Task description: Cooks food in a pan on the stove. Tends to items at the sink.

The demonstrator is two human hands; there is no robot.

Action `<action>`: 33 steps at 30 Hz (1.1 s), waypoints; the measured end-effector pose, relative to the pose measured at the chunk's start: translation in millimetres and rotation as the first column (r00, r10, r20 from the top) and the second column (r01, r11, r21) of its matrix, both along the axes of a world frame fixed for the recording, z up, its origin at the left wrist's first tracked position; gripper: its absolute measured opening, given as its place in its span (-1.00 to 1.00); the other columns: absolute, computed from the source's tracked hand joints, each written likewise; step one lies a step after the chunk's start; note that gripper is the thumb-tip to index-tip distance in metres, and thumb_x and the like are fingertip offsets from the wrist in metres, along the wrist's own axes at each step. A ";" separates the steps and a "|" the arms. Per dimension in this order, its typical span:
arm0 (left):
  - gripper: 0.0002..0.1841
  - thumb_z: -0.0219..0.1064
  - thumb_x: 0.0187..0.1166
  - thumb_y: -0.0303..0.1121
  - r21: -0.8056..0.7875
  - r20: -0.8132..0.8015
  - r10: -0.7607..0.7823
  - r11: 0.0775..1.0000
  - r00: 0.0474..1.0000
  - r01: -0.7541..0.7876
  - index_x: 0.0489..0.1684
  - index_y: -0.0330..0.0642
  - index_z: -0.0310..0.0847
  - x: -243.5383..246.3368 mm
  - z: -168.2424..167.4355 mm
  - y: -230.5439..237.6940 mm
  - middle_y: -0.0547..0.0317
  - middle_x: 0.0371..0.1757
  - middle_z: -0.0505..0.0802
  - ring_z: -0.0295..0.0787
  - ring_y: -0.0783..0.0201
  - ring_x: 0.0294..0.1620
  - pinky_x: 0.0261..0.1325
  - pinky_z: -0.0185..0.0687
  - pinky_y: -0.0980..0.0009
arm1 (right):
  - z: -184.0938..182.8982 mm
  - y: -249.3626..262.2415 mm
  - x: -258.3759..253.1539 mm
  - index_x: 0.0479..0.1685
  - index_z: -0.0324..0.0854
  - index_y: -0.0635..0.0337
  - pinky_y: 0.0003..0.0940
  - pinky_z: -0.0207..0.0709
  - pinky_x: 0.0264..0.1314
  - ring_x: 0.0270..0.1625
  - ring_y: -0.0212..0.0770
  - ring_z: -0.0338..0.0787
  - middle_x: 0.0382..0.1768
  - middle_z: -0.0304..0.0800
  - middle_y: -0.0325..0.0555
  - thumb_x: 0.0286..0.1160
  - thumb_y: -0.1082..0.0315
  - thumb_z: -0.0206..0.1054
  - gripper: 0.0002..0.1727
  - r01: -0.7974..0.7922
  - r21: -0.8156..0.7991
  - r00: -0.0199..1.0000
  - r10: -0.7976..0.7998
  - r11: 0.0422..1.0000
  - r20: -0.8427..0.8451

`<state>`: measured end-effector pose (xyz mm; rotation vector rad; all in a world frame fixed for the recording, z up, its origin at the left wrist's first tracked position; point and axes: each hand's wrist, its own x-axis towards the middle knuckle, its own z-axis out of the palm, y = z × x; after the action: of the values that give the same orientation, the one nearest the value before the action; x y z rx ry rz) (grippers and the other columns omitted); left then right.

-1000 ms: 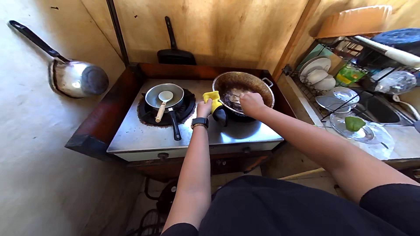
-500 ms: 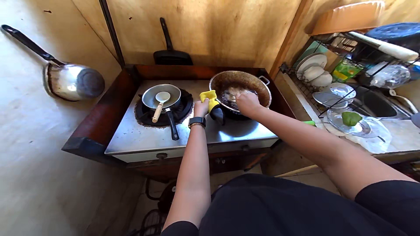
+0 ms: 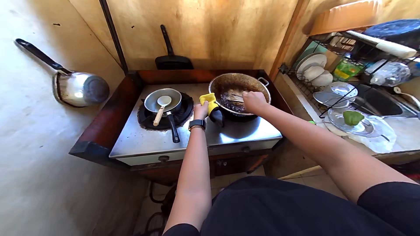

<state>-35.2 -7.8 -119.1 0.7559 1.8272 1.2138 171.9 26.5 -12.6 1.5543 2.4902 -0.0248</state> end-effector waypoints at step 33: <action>-0.43 0.05 0.87 -0.03 -0.041 0.054 0.086 0.996 0.995 -0.084 0.33 -0.51 0.53 9.3 7.9 -5.3 -0.42 0.25 0.72 0.67 -0.18 0.31 0.43 0.50 -0.15 | -16.5 99.8 145.8 -0.19 0.72 0.19 -0.54 0.01 -0.69 -0.79 -0.49 0.10 -0.75 0.37 -0.36 0.85 -0.03 0.09 -0.51 0.129 -0.681 0.770 -0.506 0.721 -0.390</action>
<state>-25.9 -13.0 -111.2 0.6226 1.8473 1.2382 317.7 126.3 -29.1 1.8010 2.0992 -1.4083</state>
